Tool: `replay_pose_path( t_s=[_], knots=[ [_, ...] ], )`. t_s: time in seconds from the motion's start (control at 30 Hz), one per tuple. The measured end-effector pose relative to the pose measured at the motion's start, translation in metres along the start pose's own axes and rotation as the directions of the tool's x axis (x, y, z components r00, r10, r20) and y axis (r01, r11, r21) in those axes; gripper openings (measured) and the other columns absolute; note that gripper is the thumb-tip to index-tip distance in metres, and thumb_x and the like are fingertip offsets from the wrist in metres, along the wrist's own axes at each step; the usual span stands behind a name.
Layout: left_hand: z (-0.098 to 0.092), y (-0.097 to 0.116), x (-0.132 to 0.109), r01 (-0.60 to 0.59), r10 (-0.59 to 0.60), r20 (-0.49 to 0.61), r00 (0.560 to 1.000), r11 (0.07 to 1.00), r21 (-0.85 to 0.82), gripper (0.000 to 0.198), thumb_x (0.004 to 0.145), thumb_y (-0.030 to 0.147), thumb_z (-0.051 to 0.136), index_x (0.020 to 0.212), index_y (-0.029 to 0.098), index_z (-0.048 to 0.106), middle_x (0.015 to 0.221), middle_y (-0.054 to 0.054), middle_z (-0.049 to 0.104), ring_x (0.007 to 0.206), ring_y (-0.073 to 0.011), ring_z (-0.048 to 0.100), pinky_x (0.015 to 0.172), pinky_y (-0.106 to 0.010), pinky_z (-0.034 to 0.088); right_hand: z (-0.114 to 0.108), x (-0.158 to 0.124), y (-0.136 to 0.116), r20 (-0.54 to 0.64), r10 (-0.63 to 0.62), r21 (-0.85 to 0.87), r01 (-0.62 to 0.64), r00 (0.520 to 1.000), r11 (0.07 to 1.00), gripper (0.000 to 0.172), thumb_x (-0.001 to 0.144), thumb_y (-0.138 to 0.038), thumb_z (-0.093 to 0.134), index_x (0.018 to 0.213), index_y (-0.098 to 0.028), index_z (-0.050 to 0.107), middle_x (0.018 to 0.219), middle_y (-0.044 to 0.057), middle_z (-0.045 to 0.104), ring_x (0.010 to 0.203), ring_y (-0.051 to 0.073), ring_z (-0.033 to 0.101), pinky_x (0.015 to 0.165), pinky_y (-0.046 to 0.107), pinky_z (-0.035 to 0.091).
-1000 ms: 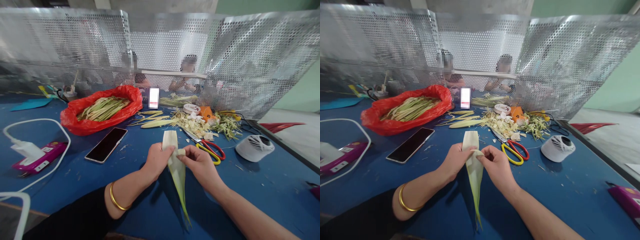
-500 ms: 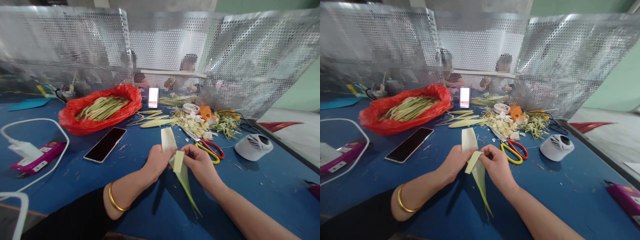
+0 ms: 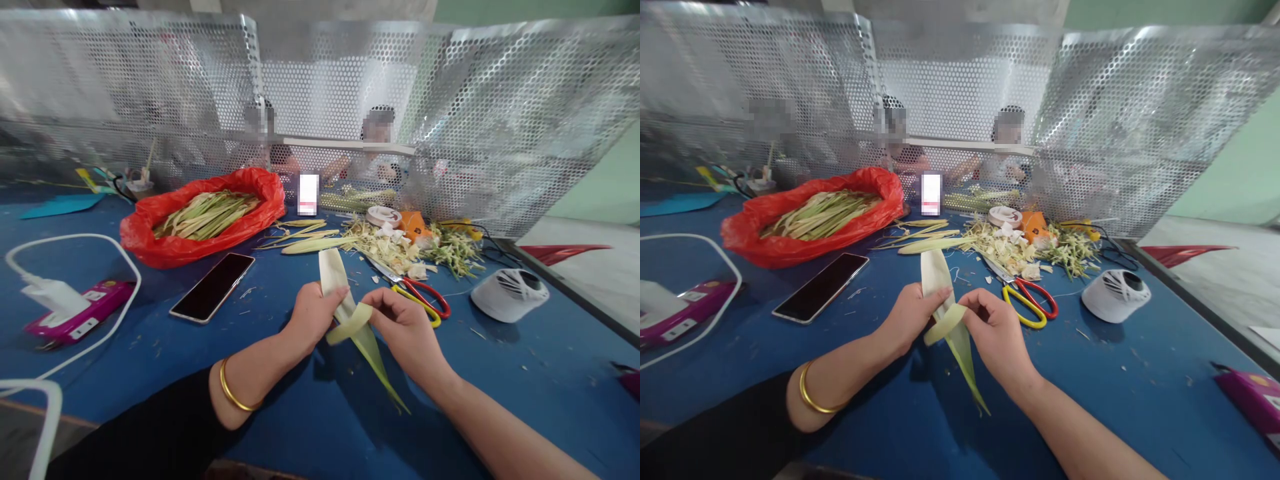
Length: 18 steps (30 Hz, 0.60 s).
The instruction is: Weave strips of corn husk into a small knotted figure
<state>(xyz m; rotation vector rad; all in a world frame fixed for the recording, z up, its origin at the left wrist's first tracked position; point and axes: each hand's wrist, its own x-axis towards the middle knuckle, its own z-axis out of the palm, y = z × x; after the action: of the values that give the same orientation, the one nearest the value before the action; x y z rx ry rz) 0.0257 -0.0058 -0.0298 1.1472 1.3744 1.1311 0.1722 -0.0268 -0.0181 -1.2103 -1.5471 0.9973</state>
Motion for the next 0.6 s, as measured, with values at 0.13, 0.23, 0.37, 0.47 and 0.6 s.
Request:
replay_pose_path(
  t_s=[0.13,0.23,0.37,0.47,0.6],
  knots=[
    [0.000,-0.002,0.004,0.013,-0.013,0.018,1.000,1.000,-0.007,0.027,0.074,0.040,0.064,0.063,0.016,0.058,0.050,0.000,0.056,0.040,-0.0115,0.048,0.039,-0.022,0.037,-0.003,-0.003,0.000,-0.013,-0.020,0.045,0.021,1.000,0.999,0.014,0.077,-0.032,0.061,0.073,-0.019,0.062,0.064,0.000,0.057,0.058,0.013,0.047,0.053,0.025,0.039],
    [-0.001,-0.003,0.007,0.007,-0.007,0.018,1.000,1.000,0.011,0.028,0.075,0.040,0.064,0.063,0.016,0.058,0.048,0.000,0.056,0.038,-0.0111,0.048,0.037,-0.022,0.036,-0.006,-0.005,0.000,-0.018,-0.035,0.104,0.037,0.999,0.994,0.013,0.077,-0.032,0.064,0.075,-0.019,0.063,0.067,0.001,0.061,0.060,0.014,0.052,0.056,0.025,0.043],
    [-0.003,-0.005,0.012,0.017,-0.016,-0.016,1.000,0.999,0.040,0.027,0.076,0.038,0.064,0.063,0.015,0.058,0.045,0.000,0.055,0.036,-0.0110,0.047,0.035,-0.021,0.035,-0.016,-0.009,-0.007,-0.039,-0.128,0.177,0.133,0.991,0.975,0.011,0.080,-0.029,0.066,0.075,-0.020,0.064,0.070,0.001,0.062,0.064,0.015,0.054,0.058,0.026,0.045],
    [-0.005,-0.006,0.016,0.033,-0.032,-0.045,0.998,0.999,0.036,0.027,0.075,0.038,0.065,0.064,0.015,0.059,0.044,0.000,0.055,0.036,-0.0109,0.047,0.036,-0.021,0.034,-0.026,-0.013,-0.017,-0.017,-0.198,0.260,0.196,0.980,0.946,0.011,0.081,-0.030,0.067,0.074,-0.021,0.065,0.070,0.003,0.062,0.065,0.016,0.056,0.057,0.027,0.045],
    [-0.007,-0.005,0.018,0.042,-0.040,-0.077,0.996,0.999,0.024,0.025,0.074,0.037,0.068,0.067,0.015,0.060,0.045,0.000,0.056,0.037,-0.0107,0.049,0.037,-0.020,0.035,-0.041,-0.017,-0.033,0.008,-0.301,0.380,0.275,0.954,0.883,0.015,0.078,-0.036,0.072,0.073,-0.024,0.066,0.063,0.002,0.059,0.060,0.017,0.055,0.055,0.030,0.045]
  ],
)
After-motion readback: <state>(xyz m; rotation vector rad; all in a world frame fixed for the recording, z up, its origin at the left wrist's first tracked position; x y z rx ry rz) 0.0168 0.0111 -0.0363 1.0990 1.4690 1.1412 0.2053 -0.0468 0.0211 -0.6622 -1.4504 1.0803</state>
